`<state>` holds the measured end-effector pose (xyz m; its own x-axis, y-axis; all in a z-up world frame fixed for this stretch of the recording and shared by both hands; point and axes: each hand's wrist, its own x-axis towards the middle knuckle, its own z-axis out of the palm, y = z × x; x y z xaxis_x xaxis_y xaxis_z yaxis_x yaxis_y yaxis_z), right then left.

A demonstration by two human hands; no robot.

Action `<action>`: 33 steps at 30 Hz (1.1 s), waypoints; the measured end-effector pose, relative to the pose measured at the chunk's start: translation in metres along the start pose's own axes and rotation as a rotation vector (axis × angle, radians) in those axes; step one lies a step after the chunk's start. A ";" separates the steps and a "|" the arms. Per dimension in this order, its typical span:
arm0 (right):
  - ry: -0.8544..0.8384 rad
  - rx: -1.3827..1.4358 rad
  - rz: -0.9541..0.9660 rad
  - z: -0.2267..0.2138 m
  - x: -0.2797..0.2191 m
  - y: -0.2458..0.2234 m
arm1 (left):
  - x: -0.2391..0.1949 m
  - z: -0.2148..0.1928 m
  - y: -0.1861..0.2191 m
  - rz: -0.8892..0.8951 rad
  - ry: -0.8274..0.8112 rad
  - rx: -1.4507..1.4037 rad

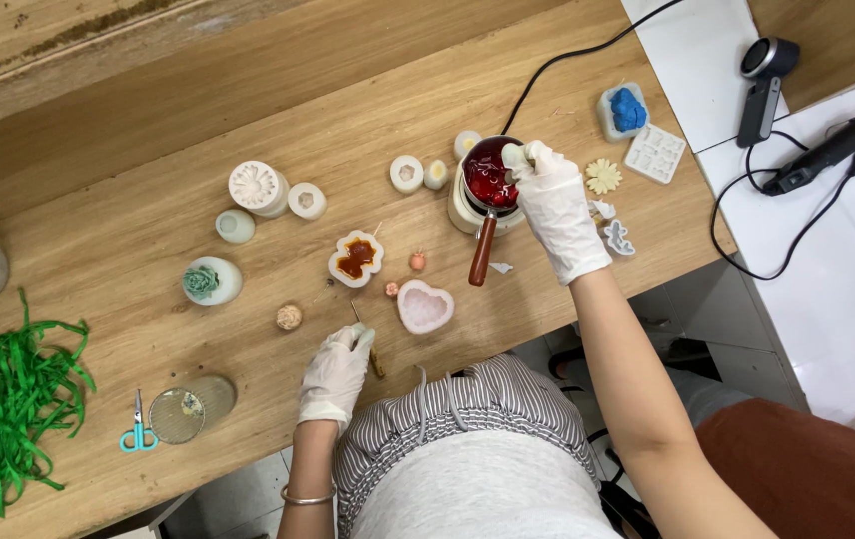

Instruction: The person, wearing gloves, pours red melted wax from a small pot into silicone candle molds on a wooden table and places small wax pieces into the pot. They stir the wax with a stick, adjust items on the table, and later flex a heart-shaped silicone mold to remove a finished candle.

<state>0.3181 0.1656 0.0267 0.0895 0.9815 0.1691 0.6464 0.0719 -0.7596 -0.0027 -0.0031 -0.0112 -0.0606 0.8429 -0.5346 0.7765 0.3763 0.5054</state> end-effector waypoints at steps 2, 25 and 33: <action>-0.005 -0.037 -0.017 -0.001 0.003 0.003 | 0.004 0.008 -0.012 0.030 0.044 -0.053; -0.033 -0.064 0.025 0.001 0.010 0.005 | 0.004 0.008 -0.013 -0.014 -0.013 -0.010; -0.017 -0.139 -0.065 0.003 0.009 0.004 | 0.006 0.013 -0.018 -0.016 -0.012 -0.021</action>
<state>0.3189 0.1750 0.0232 0.0322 0.9785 0.2036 0.7490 0.1113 -0.6532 -0.0088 -0.0098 -0.0317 -0.0650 0.8322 -0.5506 0.7622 0.3975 0.5109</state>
